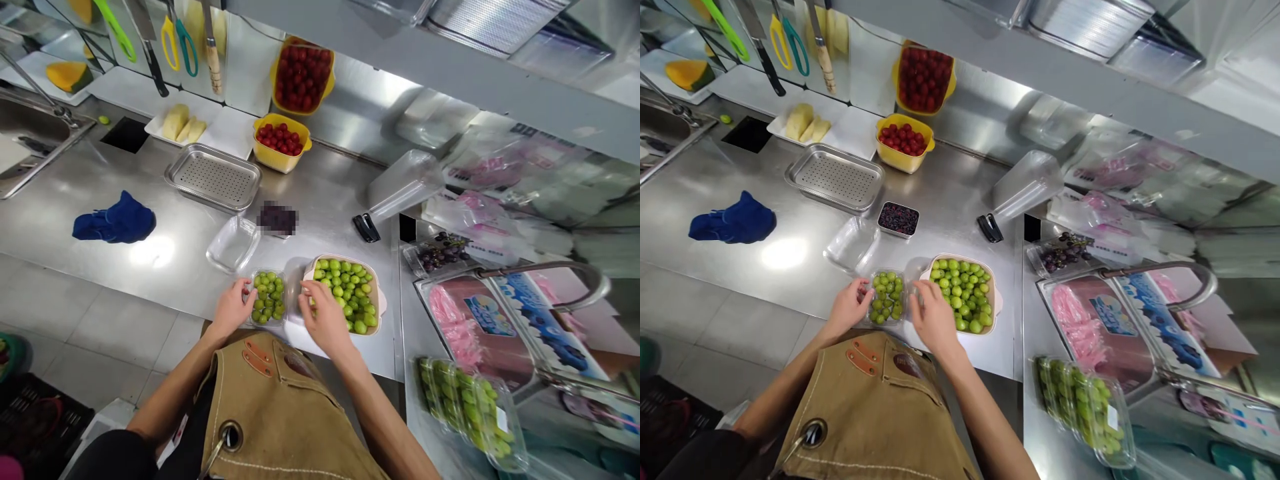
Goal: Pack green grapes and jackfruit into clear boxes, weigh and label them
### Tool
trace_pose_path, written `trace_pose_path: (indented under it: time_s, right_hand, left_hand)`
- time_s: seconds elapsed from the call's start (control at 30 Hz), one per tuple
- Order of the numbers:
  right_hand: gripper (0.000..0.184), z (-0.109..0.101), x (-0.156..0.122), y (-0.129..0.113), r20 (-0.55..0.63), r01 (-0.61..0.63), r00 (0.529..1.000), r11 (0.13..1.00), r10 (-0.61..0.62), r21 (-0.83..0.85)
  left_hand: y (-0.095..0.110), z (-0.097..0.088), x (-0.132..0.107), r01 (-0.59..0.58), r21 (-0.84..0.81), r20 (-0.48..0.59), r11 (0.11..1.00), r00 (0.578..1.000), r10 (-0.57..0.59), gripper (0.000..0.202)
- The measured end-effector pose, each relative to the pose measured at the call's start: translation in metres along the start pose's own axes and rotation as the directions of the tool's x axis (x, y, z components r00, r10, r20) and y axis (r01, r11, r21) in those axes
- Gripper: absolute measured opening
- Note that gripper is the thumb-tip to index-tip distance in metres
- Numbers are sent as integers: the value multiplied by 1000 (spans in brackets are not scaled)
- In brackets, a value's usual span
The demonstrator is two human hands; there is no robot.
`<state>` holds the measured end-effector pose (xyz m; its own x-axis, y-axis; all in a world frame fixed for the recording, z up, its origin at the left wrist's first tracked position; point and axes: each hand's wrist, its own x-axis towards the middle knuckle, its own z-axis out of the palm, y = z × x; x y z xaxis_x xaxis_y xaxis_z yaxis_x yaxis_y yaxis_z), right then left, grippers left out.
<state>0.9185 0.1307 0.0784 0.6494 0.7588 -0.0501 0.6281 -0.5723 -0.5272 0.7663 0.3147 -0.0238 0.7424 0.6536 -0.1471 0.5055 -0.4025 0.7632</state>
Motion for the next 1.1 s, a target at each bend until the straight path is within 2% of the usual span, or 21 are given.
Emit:
trace_pose_path:
  time_s: [0.1,0.17,0.27,0.37,0.47,0.57,0.67,0.77,0.83,0.87,0.93,1.0,1.07,1.1]
  right_hand:
    - [40,-30,-10,38,-173,-128,977,991,121,-33]
    - [41,-39,-16,63,-215,-216,958,970,189,-109]
    - [45,-37,-23,89,-193,-259,955,949,225,-177]
    - [44,-28,-27,97,-174,-216,967,961,186,-172]
    - [38,-24,-30,91,-218,-154,968,979,123,-135]
    - [32,-25,-36,80,-270,-102,960,991,76,-83]
    - [28,-25,-44,66,-320,-66,946,998,61,-5]
    - [26,-18,-50,46,-318,-42,943,985,95,170]
    - [27,-11,-52,28,-219,-31,969,933,116,358]
    - [32,-7,-53,19,-145,-30,984,888,108,458]
    - [44,-1,-58,0,-32,-35,997,787,70,616]
    - [40,4,-68,-15,-7,-46,997,714,71,699]
    - [31,10,-81,-18,-21,-108,982,641,190,760]
    - [31,11,-88,-12,-20,-153,960,584,280,797]
  left_hand:
    - [3,2,2,-54,114,47,992,998,48,34]
    - [5,5,3,-30,176,93,984,996,14,40]
    - [7,8,0,30,210,177,977,982,-68,50]
    - [8,8,-6,27,200,142,979,988,-56,51]
    - [11,5,-8,-62,225,56,972,997,50,39]
    - [14,4,-4,-115,281,84,953,992,95,23]
    - [19,4,0,-120,309,85,943,992,99,19]
    - [29,-2,-4,-148,210,-22,966,988,156,13]
    - [43,-7,-10,-182,51,-42,982,982,185,13]
    - [51,-8,-14,-204,-48,-3,978,979,204,15]
    - [70,-8,-20,-234,-236,145,943,951,273,18]
    - [87,-5,-26,-223,-357,274,907,904,329,22]
    - [95,-3,-34,-160,-390,328,907,896,300,26]
    - [96,-3,-36,-109,-379,335,919,910,246,28]
